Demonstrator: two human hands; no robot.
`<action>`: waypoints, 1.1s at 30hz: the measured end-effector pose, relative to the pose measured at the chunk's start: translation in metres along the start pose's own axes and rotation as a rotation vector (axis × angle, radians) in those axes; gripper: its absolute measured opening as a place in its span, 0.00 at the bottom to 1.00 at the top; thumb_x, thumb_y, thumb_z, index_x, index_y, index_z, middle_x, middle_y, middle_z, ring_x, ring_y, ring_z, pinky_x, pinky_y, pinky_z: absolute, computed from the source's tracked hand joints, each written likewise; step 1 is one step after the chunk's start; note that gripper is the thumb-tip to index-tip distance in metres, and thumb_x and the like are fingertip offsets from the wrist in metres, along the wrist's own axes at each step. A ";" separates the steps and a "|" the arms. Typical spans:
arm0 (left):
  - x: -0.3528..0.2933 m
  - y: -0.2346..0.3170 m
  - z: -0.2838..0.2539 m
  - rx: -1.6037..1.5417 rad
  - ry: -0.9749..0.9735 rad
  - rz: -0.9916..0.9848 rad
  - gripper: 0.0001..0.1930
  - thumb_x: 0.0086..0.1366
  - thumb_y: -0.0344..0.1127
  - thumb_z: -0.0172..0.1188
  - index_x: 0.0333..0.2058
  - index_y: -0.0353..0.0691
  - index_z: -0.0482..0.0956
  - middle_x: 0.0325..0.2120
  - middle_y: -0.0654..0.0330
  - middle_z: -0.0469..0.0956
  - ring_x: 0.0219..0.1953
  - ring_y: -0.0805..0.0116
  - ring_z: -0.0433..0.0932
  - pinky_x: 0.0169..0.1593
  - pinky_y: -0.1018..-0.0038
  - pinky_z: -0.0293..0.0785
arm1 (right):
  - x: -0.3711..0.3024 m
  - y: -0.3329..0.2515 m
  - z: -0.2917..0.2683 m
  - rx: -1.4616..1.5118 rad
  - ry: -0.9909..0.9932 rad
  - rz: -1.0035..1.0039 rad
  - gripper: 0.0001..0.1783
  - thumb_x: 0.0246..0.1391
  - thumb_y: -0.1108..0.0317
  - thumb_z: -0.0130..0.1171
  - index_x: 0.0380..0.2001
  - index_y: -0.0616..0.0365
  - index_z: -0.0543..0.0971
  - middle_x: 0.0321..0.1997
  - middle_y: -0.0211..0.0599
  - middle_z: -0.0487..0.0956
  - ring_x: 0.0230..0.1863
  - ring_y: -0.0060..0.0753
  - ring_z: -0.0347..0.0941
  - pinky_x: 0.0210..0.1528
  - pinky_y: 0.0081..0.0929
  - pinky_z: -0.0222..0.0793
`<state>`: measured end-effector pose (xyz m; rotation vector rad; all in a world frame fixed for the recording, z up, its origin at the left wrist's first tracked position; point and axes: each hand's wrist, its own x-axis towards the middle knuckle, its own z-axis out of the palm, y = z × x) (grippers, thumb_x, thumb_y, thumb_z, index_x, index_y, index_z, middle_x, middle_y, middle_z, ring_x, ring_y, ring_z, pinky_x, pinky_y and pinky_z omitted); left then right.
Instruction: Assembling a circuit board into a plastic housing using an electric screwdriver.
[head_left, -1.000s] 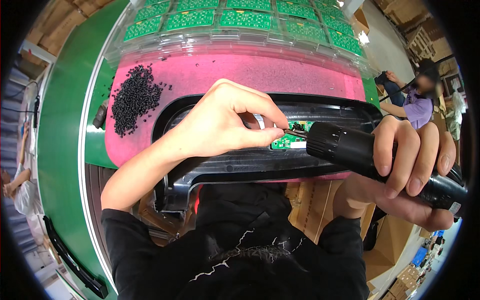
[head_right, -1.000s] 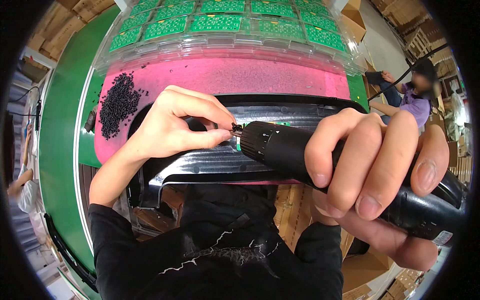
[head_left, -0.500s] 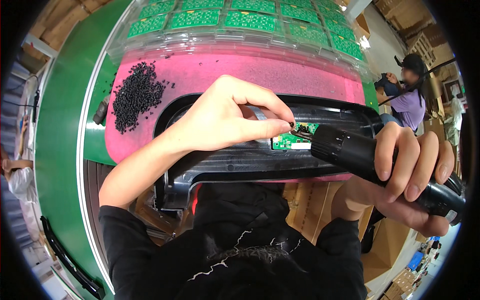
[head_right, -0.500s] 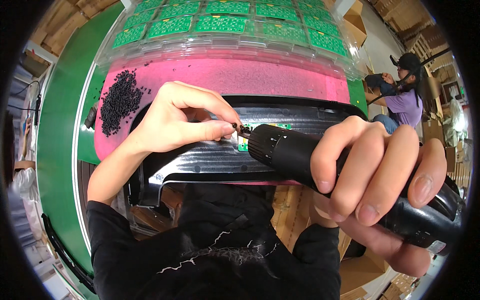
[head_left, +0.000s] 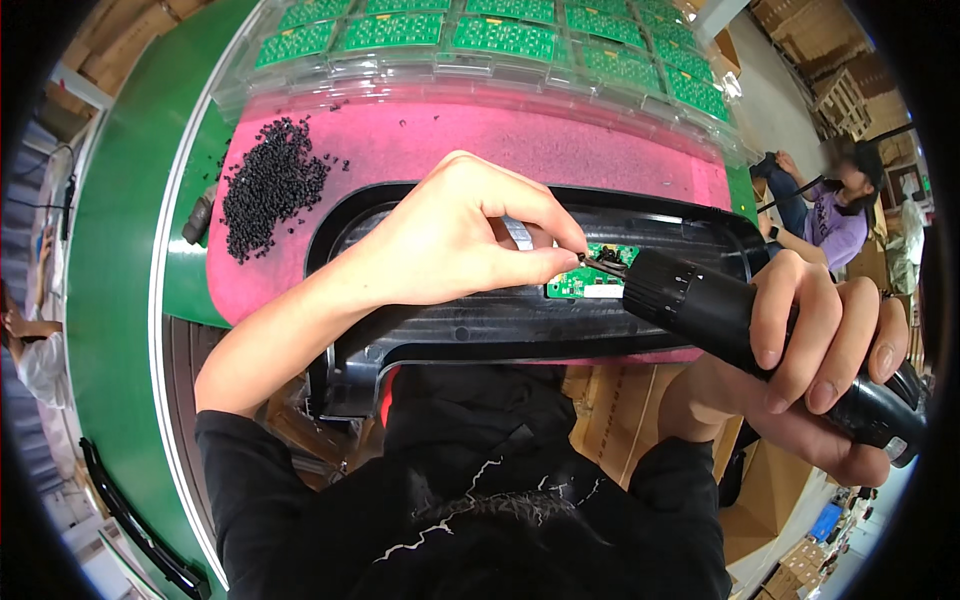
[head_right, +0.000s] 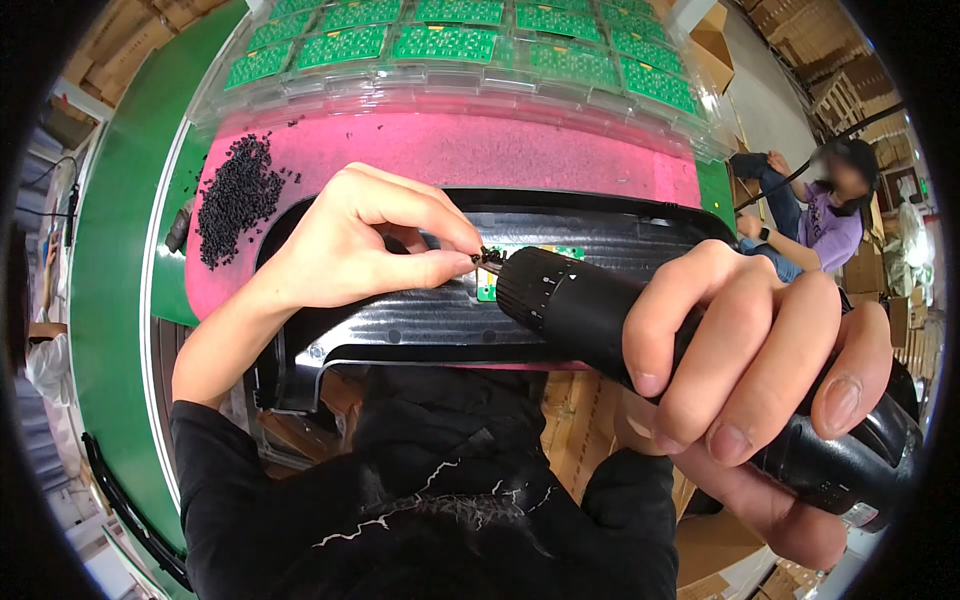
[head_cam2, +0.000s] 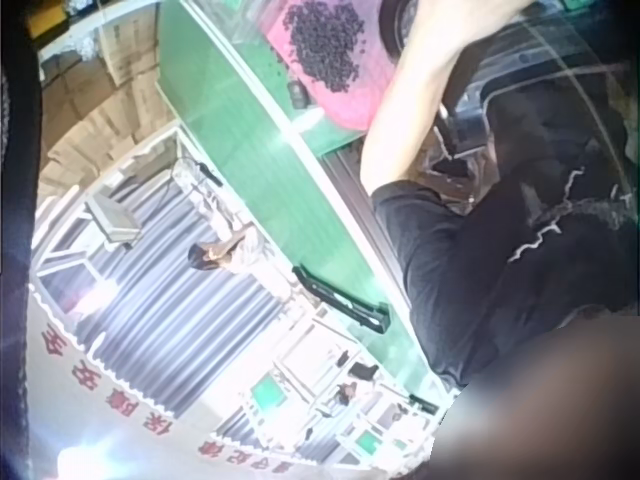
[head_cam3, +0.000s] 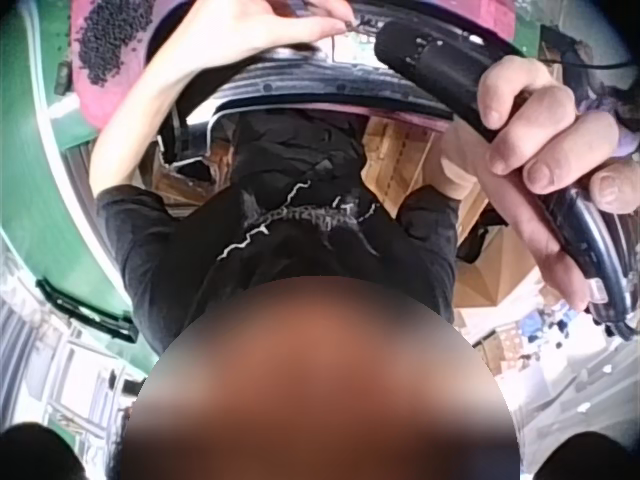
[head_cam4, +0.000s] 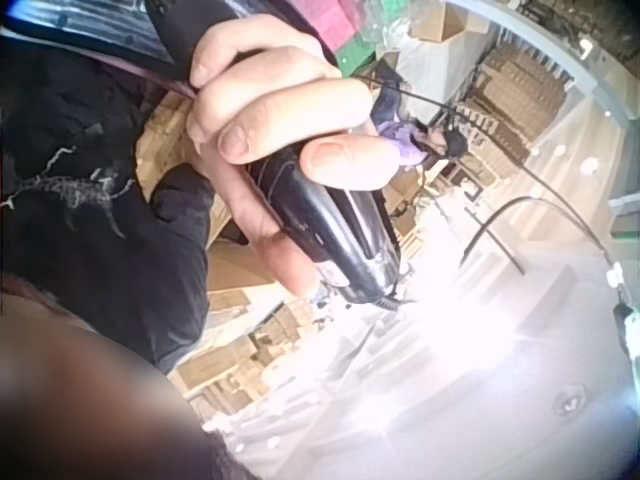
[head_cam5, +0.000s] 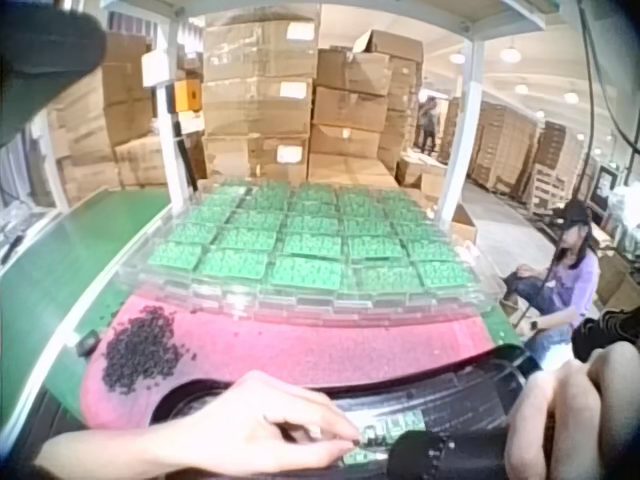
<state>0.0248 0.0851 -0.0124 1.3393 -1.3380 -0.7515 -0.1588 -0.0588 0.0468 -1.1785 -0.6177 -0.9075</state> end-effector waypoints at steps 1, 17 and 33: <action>0.000 -0.001 0.000 0.010 -0.005 0.018 0.07 0.54 0.23 0.65 0.33 0.34 0.85 0.29 0.59 0.84 0.31 0.77 0.81 0.31 0.83 0.74 | -0.001 0.001 0.000 -0.003 0.008 -0.005 0.27 0.41 0.47 0.67 0.35 0.52 0.68 0.21 0.20 0.70 0.14 0.11 0.67 0.26 0.14 0.65; 0.002 -0.001 0.009 0.361 0.065 0.378 0.08 0.52 0.24 0.67 0.32 0.30 0.81 0.29 0.53 0.82 0.32 0.59 0.83 0.35 0.70 0.79 | -0.001 0.015 -0.003 0.005 -0.041 0.068 0.28 0.38 0.47 0.66 0.35 0.54 0.70 0.20 0.24 0.72 0.12 0.16 0.67 0.19 0.19 0.66; 0.003 -0.005 0.017 0.535 -0.099 0.254 0.05 0.56 0.28 0.65 0.32 0.35 0.80 0.32 0.59 0.82 0.37 0.59 0.78 0.40 0.68 0.77 | -0.014 0.007 -0.061 -0.279 0.160 0.315 0.38 0.49 0.29 0.54 0.40 0.59 0.71 0.24 0.29 0.69 0.16 0.20 0.62 0.26 0.26 0.61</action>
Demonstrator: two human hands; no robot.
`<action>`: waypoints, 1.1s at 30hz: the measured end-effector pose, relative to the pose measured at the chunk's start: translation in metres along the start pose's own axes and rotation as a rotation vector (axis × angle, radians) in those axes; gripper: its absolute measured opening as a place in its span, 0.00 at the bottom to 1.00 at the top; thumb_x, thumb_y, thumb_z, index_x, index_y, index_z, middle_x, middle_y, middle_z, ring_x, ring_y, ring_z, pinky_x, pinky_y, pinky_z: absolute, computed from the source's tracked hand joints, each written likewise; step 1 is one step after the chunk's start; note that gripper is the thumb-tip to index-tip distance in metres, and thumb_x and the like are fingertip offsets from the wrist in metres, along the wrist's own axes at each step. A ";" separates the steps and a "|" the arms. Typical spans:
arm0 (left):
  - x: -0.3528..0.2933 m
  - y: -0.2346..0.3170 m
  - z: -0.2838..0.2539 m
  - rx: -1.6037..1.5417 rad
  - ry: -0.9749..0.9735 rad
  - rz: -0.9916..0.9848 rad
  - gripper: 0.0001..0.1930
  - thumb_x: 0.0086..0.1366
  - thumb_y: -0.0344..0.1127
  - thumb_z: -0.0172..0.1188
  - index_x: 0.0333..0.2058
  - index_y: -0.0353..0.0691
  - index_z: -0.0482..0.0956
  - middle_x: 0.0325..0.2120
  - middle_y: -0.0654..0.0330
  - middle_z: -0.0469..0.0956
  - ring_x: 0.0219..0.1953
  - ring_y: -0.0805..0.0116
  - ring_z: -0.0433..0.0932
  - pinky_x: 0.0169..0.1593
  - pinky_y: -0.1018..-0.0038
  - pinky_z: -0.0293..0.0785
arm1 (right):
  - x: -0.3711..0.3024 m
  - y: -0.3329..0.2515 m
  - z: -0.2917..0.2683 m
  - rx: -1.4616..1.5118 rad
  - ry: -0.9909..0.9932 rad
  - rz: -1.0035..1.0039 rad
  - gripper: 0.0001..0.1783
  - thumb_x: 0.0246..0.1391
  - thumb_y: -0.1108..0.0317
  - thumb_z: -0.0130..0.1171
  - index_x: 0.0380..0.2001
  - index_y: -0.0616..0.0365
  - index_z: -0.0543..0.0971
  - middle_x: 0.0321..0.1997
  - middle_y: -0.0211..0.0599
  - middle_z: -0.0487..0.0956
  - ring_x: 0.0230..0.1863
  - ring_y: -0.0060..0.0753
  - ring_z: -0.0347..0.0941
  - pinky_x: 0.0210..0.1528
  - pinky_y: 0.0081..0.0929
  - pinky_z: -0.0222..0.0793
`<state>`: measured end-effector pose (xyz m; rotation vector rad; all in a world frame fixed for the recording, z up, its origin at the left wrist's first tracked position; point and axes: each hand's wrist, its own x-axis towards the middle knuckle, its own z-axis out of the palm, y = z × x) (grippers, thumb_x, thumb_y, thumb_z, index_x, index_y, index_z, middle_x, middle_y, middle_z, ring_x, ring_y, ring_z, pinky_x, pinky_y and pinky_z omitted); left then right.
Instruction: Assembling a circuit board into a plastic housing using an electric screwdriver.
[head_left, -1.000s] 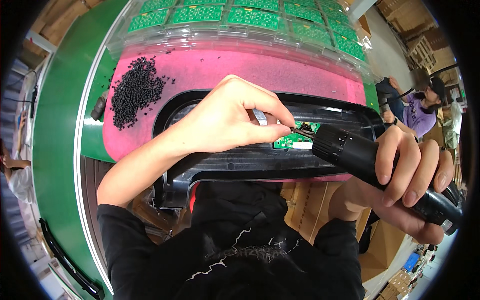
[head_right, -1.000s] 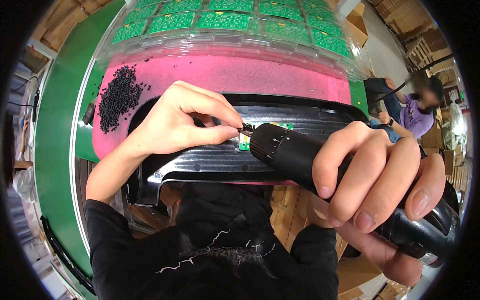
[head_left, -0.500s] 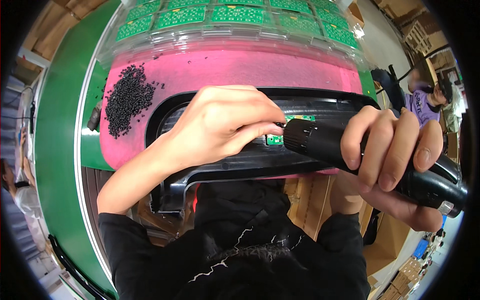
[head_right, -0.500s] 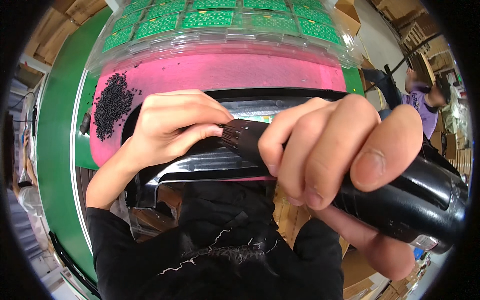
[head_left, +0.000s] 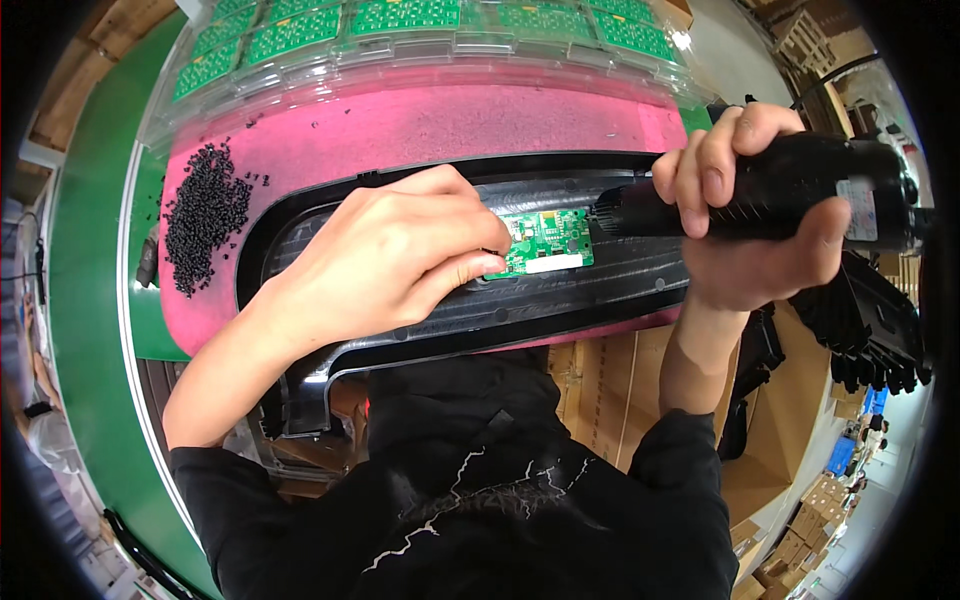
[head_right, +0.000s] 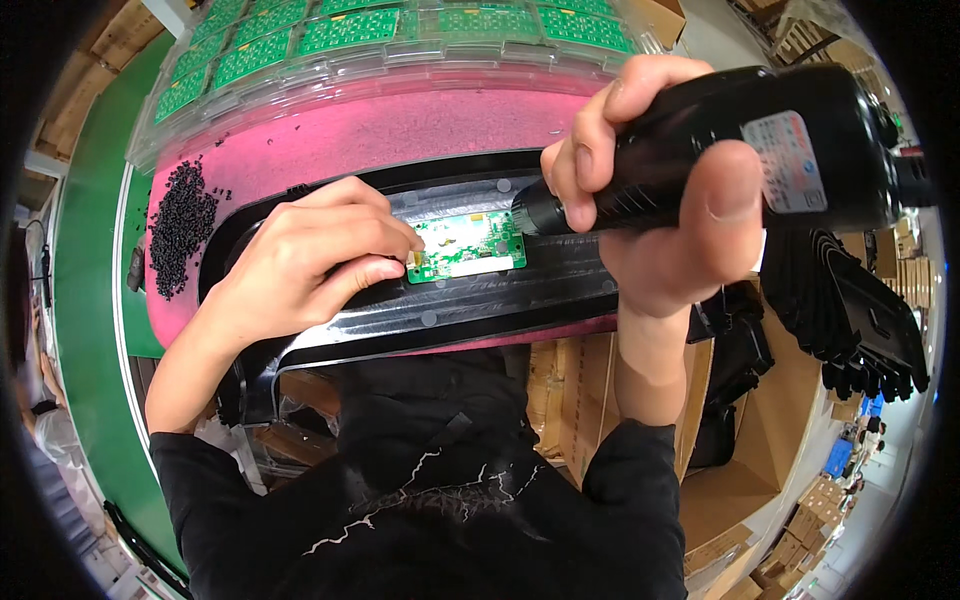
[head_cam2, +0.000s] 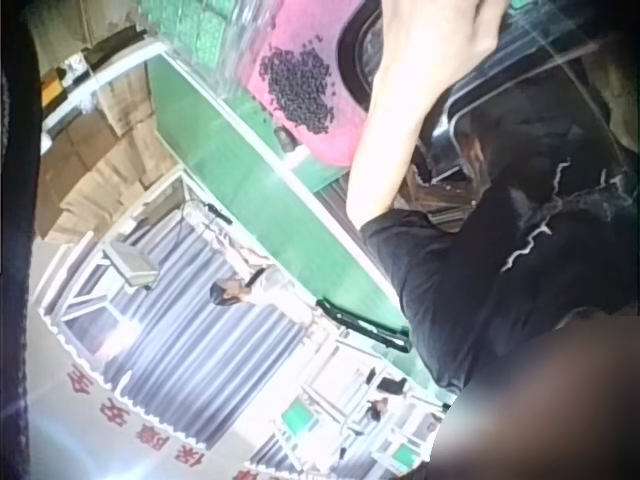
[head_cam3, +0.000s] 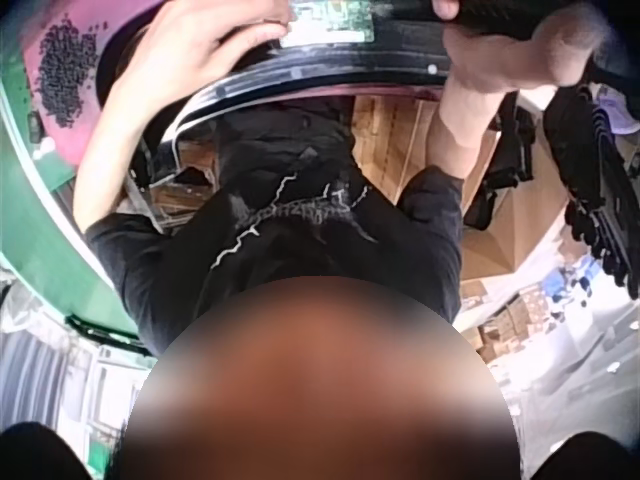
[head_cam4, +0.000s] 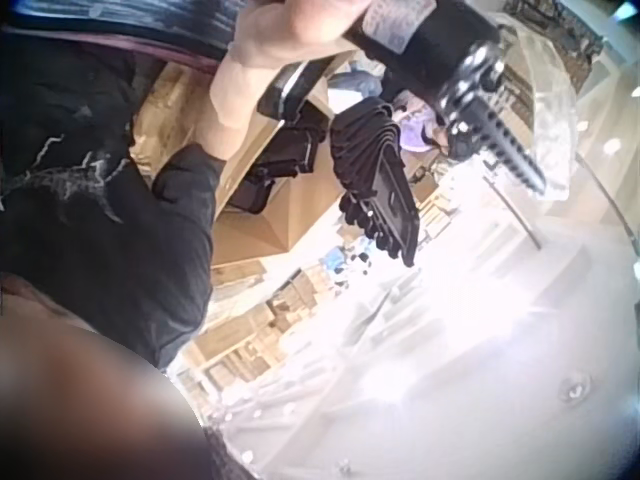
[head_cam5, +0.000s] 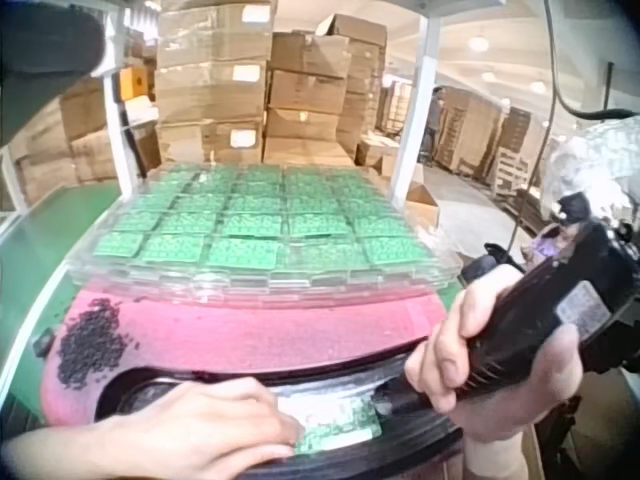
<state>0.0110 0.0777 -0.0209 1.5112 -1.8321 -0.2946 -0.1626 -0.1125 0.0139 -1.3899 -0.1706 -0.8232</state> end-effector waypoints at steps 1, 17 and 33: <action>0.000 0.000 0.002 0.015 -0.033 -0.009 0.06 0.56 0.29 0.65 0.32 0.36 0.80 0.33 0.60 0.82 0.37 0.60 0.78 0.39 0.68 0.77 | 0.000 0.001 0.000 -0.006 0.031 0.034 0.38 0.49 0.30 0.53 0.39 0.59 0.71 0.24 0.29 0.69 0.16 0.20 0.62 0.26 0.26 0.61; 0.003 0.001 0.003 0.044 -0.221 -0.215 0.06 0.60 0.30 0.60 0.29 0.34 0.75 0.40 0.59 0.82 0.33 0.54 0.80 0.37 0.64 0.76 | 0.013 0.014 0.004 -0.103 0.031 0.166 0.38 0.49 0.30 0.53 0.37 0.59 0.70 0.20 0.26 0.67 0.13 0.17 0.57 0.22 0.21 0.53; 0.002 -0.002 -0.005 -0.333 0.016 -0.134 0.08 0.57 0.30 0.66 0.35 0.34 0.83 0.29 0.55 0.84 0.33 0.64 0.84 0.37 0.74 0.79 | -0.004 -0.019 0.043 0.365 -0.002 -0.233 0.23 0.41 0.50 0.66 0.32 0.53 0.68 0.18 0.20 0.71 0.14 0.14 0.67 0.23 0.16 0.66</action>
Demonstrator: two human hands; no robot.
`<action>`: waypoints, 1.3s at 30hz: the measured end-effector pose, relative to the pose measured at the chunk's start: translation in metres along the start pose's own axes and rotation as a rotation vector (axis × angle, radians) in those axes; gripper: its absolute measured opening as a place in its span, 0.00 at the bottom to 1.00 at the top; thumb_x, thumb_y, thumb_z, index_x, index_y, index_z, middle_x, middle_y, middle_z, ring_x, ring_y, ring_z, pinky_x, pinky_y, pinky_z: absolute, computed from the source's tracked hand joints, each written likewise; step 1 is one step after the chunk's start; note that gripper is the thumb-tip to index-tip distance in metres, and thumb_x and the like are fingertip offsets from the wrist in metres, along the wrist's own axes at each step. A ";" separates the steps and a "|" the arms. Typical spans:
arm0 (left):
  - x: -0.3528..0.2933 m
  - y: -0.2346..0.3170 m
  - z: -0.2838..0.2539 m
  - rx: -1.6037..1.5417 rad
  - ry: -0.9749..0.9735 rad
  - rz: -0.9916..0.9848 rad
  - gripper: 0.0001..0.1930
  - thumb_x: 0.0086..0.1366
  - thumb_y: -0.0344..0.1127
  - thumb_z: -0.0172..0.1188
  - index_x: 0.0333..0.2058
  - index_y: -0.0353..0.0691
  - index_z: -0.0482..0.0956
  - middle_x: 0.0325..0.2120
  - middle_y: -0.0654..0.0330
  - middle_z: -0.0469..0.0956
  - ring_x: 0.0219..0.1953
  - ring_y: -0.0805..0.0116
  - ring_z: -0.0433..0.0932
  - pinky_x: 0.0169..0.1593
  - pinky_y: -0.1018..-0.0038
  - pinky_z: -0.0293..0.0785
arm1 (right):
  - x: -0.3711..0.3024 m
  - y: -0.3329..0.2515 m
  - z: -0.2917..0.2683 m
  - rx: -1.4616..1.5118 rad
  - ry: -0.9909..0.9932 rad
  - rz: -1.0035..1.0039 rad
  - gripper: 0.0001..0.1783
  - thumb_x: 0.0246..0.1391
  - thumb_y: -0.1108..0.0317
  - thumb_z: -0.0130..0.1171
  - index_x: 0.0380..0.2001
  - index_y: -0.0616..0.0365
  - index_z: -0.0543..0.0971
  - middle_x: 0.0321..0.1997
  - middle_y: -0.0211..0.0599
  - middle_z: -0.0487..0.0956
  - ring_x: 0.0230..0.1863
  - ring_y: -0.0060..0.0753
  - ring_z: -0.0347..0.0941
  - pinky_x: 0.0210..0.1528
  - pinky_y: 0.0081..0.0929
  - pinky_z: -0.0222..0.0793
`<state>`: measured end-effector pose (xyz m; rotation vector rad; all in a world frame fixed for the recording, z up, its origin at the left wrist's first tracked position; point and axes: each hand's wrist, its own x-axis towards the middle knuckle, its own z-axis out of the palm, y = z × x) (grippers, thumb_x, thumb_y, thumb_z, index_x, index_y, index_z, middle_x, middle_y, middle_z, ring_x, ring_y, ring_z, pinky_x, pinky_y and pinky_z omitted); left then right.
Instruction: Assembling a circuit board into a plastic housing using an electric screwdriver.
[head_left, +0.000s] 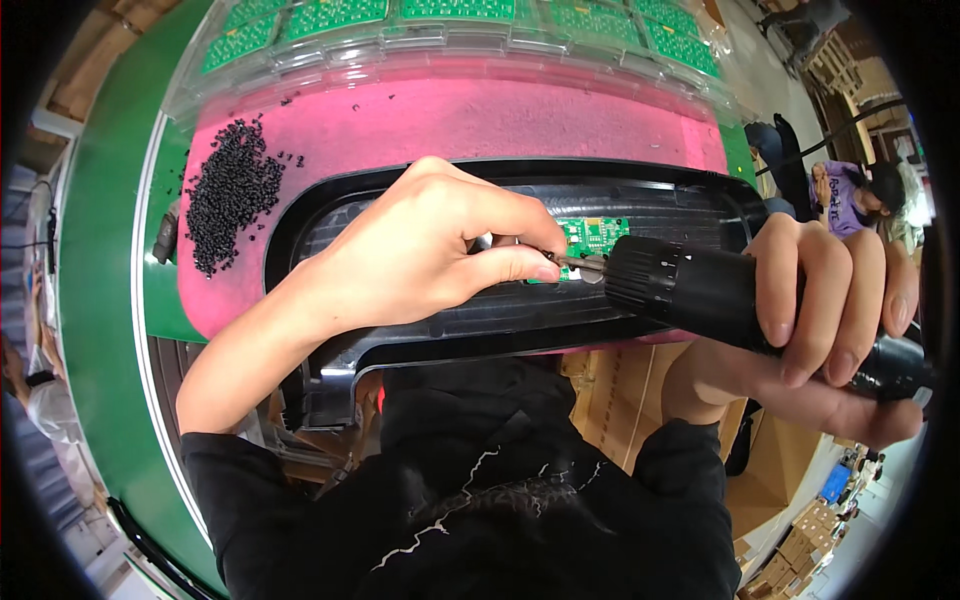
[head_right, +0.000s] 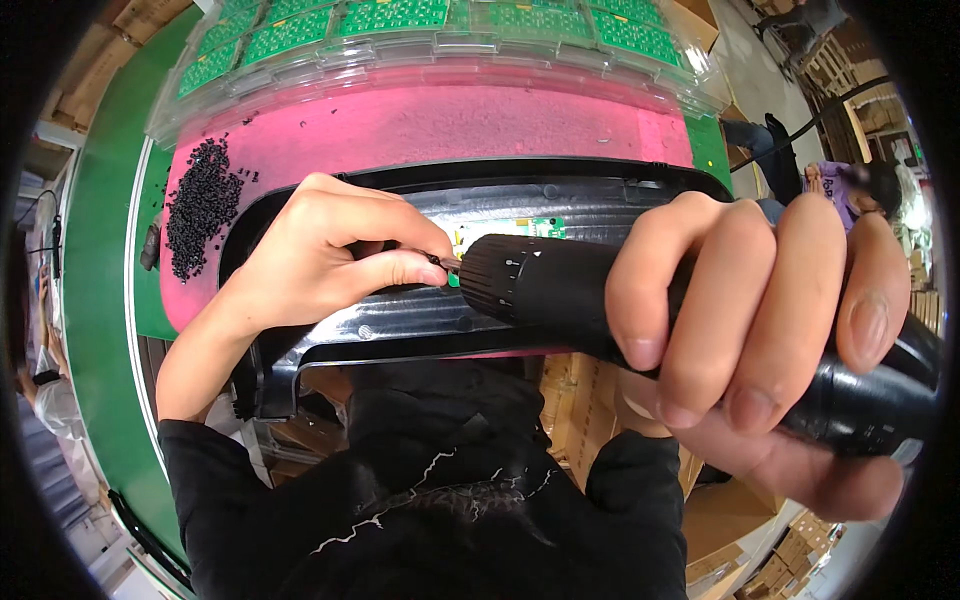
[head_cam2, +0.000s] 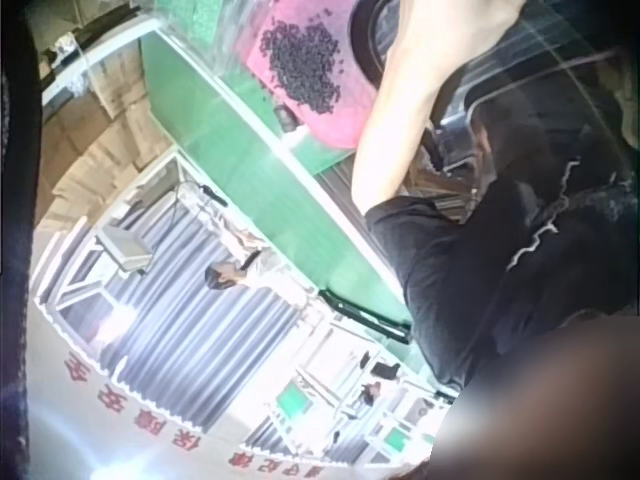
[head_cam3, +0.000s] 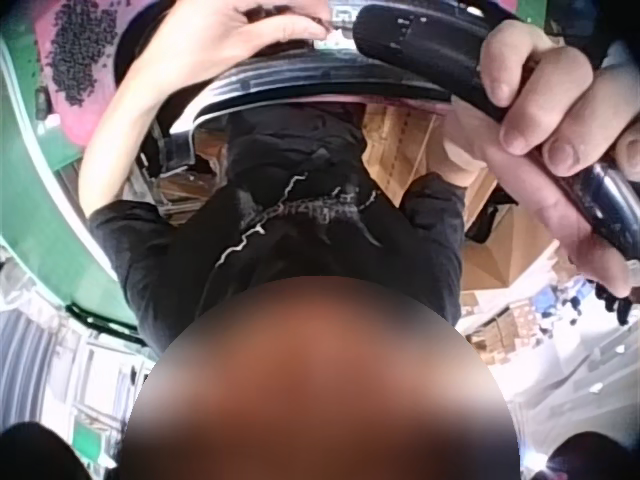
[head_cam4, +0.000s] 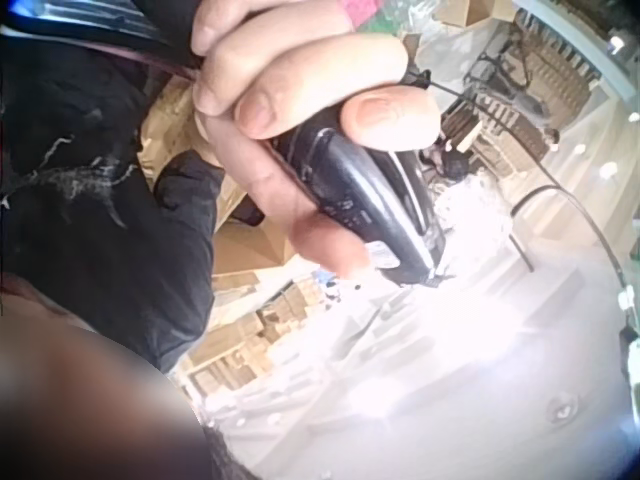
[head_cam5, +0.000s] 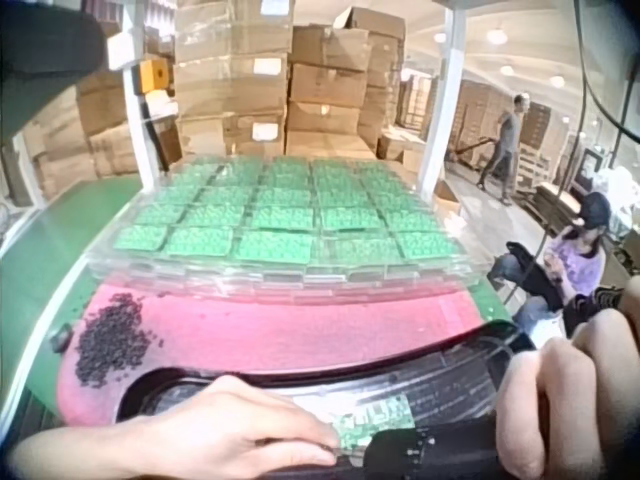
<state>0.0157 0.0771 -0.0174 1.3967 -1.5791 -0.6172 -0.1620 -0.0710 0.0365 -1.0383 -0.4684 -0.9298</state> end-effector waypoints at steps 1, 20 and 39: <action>0.000 0.000 0.000 0.002 0.003 0.001 0.08 0.57 0.30 0.66 0.35 0.34 0.83 0.29 0.55 0.84 0.33 0.64 0.84 0.37 0.74 0.79 | -0.001 0.003 0.002 -0.009 0.014 -0.032 0.22 0.41 0.51 0.65 0.32 0.53 0.69 0.18 0.20 0.71 0.13 0.13 0.67 0.22 0.16 0.66; -0.006 -0.005 -0.001 0.253 -0.043 -0.272 0.10 0.68 0.34 0.51 0.33 0.30 0.70 0.24 0.45 0.75 0.30 0.44 0.76 0.34 0.59 0.70 | 0.003 0.044 -0.015 -0.254 -0.181 0.171 0.42 0.41 0.25 0.60 0.38 0.56 0.68 0.21 0.26 0.68 0.15 0.20 0.62 0.23 0.24 0.61; -0.007 -0.009 -0.008 0.381 -0.168 -0.242 0.06 0.59 0.30 0.62 0.30 0.31 0.78 0.25 0.50 0.77 0.33 0.48 0.77 0.37 0.60 0.72 | 0.015 0.055 0.002 -0.483 -0.131 0.501 0.36 0.49 0.32 0.57 0.37 0.58 0.67 0.21 0.29 0.68 0.15 0.20 0.61 0.20 0.21 0.58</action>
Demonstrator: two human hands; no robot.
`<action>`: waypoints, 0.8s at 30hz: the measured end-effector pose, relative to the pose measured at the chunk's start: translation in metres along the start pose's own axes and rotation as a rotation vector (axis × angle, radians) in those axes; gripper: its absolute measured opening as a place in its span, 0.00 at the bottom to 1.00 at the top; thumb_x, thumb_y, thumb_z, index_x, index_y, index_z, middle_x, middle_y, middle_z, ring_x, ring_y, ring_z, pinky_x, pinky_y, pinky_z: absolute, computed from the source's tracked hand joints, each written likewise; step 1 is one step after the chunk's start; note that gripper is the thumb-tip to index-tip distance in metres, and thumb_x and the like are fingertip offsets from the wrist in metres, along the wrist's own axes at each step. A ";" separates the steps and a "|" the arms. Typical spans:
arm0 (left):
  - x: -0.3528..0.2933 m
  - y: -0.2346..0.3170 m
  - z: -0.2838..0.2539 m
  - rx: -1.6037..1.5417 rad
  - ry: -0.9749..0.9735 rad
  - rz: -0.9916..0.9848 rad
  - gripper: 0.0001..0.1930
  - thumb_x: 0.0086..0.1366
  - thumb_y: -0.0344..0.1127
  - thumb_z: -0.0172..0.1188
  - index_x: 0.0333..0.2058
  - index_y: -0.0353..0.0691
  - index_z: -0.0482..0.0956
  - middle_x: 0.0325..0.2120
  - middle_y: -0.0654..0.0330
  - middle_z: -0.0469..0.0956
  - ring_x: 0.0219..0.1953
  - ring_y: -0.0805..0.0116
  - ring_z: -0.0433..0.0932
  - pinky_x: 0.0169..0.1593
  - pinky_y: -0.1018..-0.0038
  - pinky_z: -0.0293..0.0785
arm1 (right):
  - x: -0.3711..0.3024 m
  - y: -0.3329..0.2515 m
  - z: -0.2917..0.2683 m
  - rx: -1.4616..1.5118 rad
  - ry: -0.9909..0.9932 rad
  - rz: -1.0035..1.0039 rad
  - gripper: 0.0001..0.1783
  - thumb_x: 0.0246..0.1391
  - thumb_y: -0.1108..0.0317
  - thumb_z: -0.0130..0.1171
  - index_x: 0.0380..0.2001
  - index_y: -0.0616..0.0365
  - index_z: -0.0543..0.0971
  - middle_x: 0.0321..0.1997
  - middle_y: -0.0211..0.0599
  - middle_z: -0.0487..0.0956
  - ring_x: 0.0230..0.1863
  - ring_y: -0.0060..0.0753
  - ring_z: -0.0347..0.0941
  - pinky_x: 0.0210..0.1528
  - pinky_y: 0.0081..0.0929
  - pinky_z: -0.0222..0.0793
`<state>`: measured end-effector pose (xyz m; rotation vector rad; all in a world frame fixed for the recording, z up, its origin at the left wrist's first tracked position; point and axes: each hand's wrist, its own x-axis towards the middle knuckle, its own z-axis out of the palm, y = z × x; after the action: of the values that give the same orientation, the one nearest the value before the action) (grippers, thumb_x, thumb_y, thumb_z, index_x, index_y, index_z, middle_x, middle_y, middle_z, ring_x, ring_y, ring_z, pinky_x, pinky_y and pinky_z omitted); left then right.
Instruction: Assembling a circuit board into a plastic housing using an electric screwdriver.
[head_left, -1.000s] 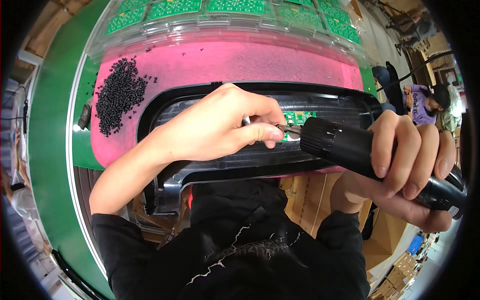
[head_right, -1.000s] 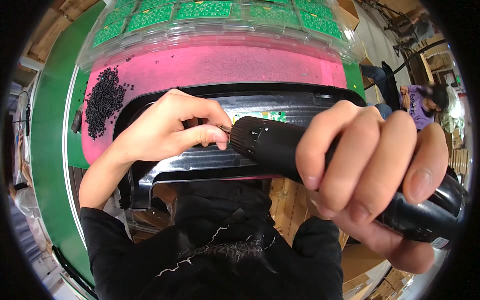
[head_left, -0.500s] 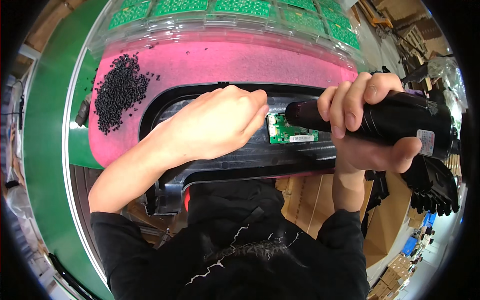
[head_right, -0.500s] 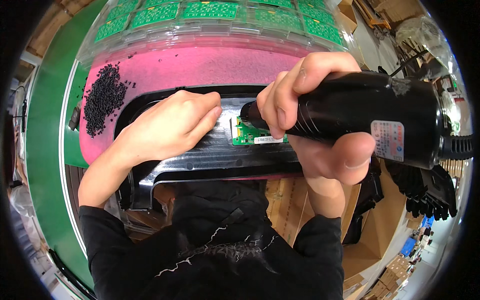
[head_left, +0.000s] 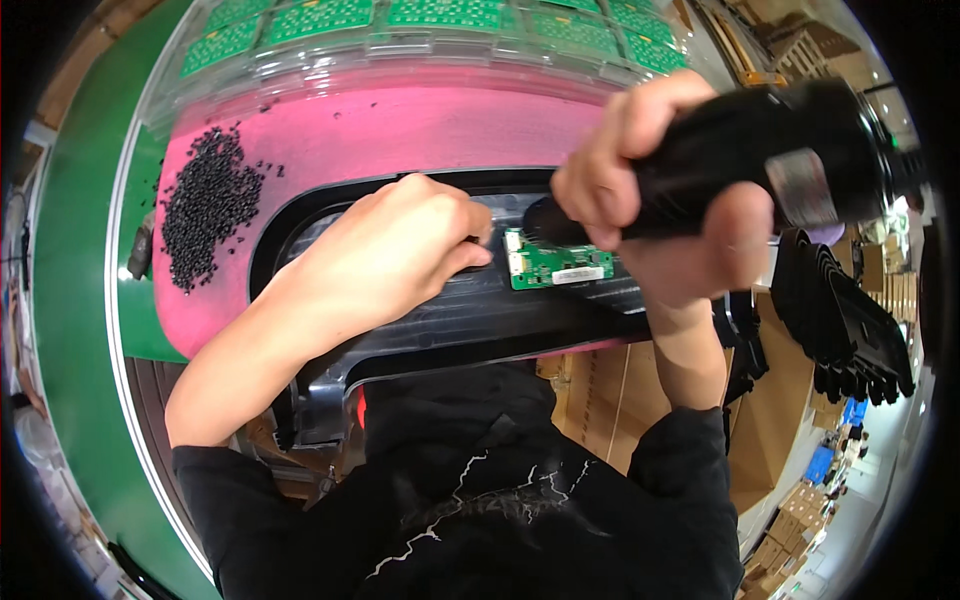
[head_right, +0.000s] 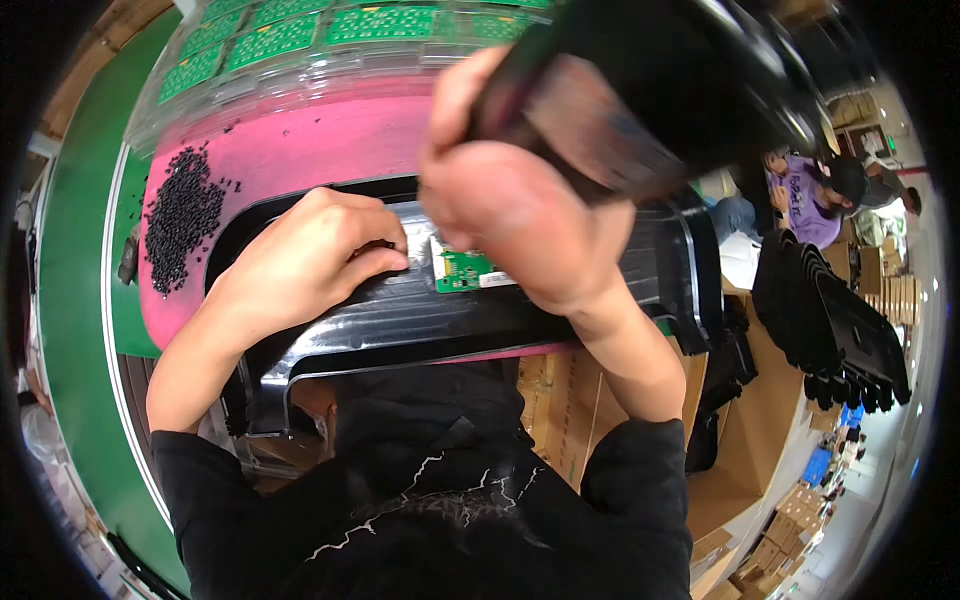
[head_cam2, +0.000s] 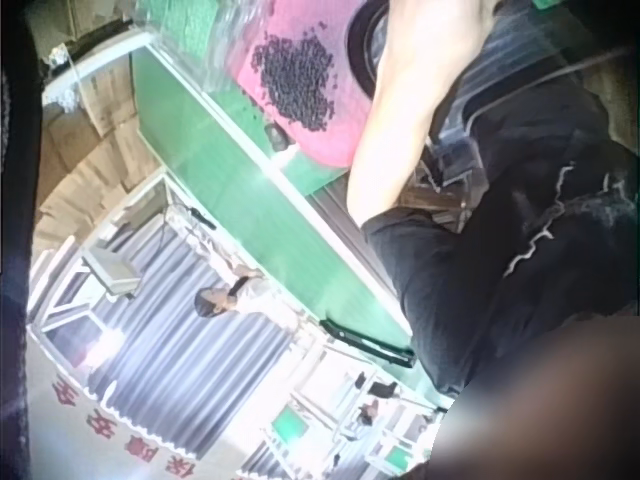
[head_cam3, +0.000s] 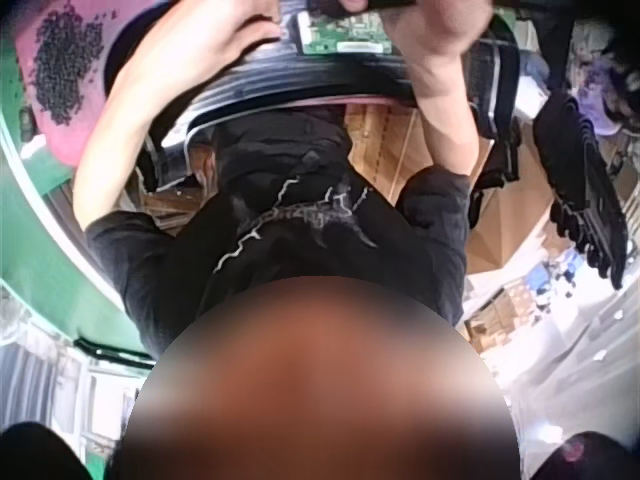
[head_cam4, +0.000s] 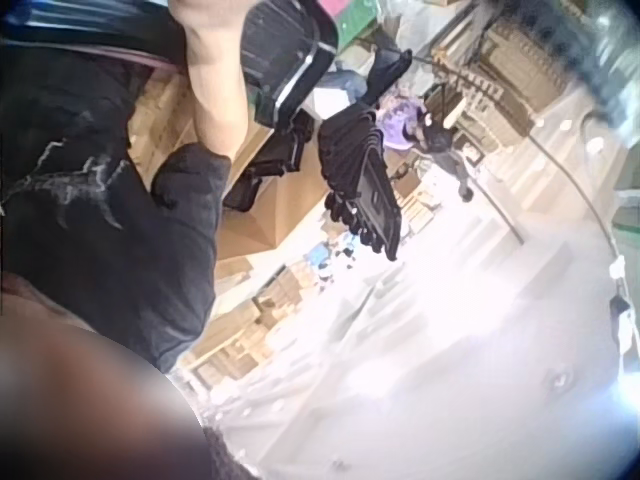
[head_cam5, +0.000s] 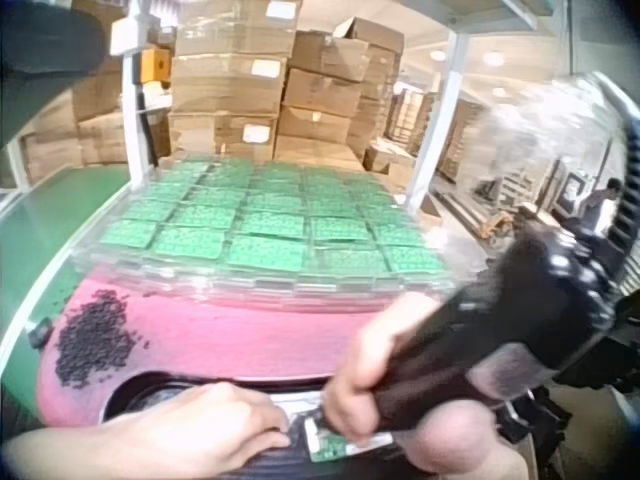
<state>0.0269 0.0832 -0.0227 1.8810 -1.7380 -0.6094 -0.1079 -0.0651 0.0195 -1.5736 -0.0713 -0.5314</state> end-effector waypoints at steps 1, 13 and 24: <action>-0.001 0.000 0.000 0.002 -0.002 0.011 0.06 0.59 0.30 0.62 0.30 0.31 0.78 0.25 0.50 0.77 0.33 0.48 0.77 0.37 0.60 0.72 | 0.005 0.004 0.000 -0.022 -0.004 -0.045 0.36 0.50 0.33 0.58 0.38 0.59 0.68 0.20 0.31 0.68 0.15 0.20 0.60 0.19 0.20 0.58; 0.001 -0.001 0.002 -0.102 0.141 0.138 0.06 0.63 0.29 0.57 0.34 0.31 0.77 0.25 0.48 0.78 0.31 0.47 0.78 0.36 0.64 0.74 | -0.014 -0.001 -0.011 0.321 0.058 -0.290 0.37 0.48 0.28 0.55 0.39 0.55 0.71 0.21 0.24 0.70 0.14 0.19 0.63 0.22 0.24 0.61; 0.003 0.007 -0.002 -0.605 0.089 0.148 0.04 0.65 0.26 0.56 0.35 0.31 0.78 0.24 0.61 0.78 0.24 0.76 0.74 0.30 0.79 0.72 | -0.031 -0.036 -0.014 0.516 0.083 -0.403 0.26 0.45 0.47 0.65 0.35 0.54 0.68 0.23 0.24 0.70 0.16 0.17 0.65 0.27 0.20 0.61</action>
<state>0.0232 0.0804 -0.0163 1.3258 -1.4098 -0.8615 -0.1528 -0.0672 0.0415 -1.0298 -0.4354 -0.8183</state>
